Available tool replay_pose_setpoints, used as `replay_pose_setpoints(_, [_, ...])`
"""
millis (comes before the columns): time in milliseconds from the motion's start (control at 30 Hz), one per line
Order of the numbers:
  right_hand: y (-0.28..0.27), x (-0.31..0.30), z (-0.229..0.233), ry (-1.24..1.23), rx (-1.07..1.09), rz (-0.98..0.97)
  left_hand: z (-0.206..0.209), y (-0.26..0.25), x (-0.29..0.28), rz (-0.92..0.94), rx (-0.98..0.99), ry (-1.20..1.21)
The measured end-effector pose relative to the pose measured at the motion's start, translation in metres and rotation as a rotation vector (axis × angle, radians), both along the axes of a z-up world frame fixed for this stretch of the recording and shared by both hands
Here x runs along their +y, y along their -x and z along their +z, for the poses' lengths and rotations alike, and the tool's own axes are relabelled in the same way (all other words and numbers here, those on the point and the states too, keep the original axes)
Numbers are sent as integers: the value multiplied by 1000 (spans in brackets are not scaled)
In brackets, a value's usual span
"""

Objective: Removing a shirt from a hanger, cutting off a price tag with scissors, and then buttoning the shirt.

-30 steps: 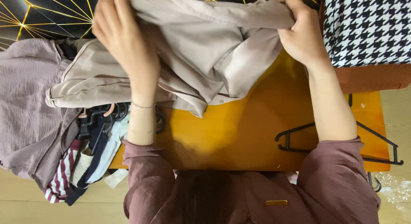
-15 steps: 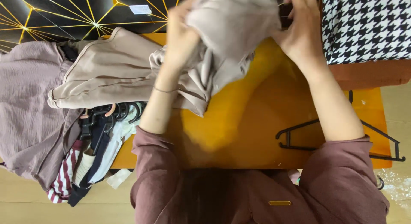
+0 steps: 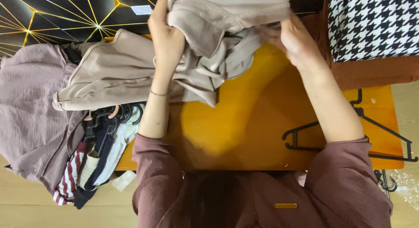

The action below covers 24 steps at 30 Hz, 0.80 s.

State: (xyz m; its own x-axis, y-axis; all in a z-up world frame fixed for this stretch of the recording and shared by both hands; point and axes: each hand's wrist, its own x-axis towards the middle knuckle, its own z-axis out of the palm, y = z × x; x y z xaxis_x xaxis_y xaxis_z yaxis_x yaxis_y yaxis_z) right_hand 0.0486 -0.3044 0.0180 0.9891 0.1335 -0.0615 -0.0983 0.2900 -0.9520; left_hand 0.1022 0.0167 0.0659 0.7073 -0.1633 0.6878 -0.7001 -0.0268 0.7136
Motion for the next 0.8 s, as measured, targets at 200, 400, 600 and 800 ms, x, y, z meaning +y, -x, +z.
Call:
replay_pose_setpoints(200, [29, -21, 35, 1037, -641, -429, 37, 19, 21, 97, 380, -301])
replay_pose_setpoints(400, [99, 2, 121, 1264, -735, -494, 11, 22, 74, -513, 237, -519])
replay_pose_setpoints(600, [127, 18, 132, 1121, -869, -625, -70, 12, 125, -709, 573, -28])
replay_pose_setpoints(800, [96, 7, 102, 1277, -875, -853, 1, 20, 70, -587, 1074, 894])
